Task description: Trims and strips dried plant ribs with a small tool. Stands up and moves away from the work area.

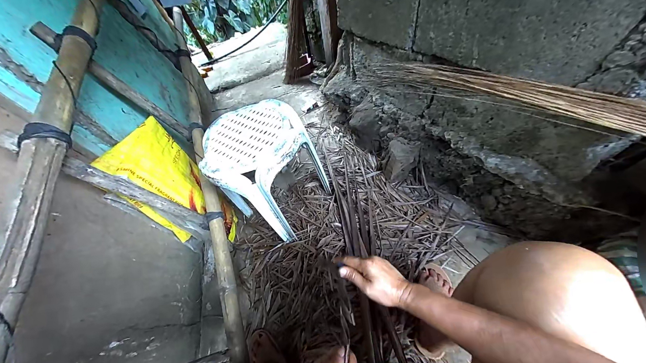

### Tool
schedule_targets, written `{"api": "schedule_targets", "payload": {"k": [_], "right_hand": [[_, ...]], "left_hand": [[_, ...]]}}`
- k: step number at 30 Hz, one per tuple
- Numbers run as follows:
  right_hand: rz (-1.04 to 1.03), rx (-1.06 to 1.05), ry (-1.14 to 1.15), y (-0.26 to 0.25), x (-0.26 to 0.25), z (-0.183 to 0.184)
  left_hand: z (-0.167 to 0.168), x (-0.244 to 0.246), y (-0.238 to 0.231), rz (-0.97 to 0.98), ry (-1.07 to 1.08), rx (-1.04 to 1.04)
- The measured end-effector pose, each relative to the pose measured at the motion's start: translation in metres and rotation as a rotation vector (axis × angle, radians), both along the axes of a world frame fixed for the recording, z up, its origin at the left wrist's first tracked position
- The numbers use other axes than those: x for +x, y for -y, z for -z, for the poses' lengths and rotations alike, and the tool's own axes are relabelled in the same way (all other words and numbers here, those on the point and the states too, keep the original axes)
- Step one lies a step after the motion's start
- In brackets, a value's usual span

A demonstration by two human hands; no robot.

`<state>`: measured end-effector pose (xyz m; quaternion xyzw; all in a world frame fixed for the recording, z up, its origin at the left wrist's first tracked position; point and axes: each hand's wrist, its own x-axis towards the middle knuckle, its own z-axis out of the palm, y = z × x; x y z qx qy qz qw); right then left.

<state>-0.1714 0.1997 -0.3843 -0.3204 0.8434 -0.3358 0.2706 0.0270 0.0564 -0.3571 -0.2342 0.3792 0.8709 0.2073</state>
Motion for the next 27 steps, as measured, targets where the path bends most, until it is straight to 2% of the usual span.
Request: {"api": "schedule_targets", "payload": {"k": [4,6,8,12,14,17,20,24,27], "right_hand": [[0.315,-0.273,0.224,-0.004,-0.018,0.001],[0.314,-0.386,0.43,-0.003,-0.004,-0.009],[0.207,-0.351,0.613,-0.003,0.018,-0.02],[0.08,-0.283,0.683,0.005,0.051,-0.016],[0.12,-0.293,0.736,0.008,0.05,-0.017],[0.31,-0.357,0.792,0.005,0.03,-0.025],[0.347,-0.376,0.629,-0.004,0.017,-0.021],[-0.083,-0.055,0.262,-0.013,0.036,-0.041],[-0.351,0.051,0.095,-0.008,0.063,-0.042]], "left_hand": [[0.001,-0.002,-0.001,-0.043,0.033,-0.037],[0.0,-0.005,0.001,-0.093,0.076,-0.046],[0.0,-0.008,0.001,-0.095,0.101,-0.056],[0.002,-0.009,-0.006,-0.063,0.099,-0.136],[0.0,-0.008,-0.008,-0.018,0.084,-0.19],[-0.001,-0.003,-0.008,0.052,0.051,-0.295],[0.001,-0.004,-0.009,0.004,0.057,-0.366],[0.002,-0.011,-0.002,-0.164,0.145,-0.301],[-0.001,-0.012,0.0,-0.222,0.148,-0.211]]}}
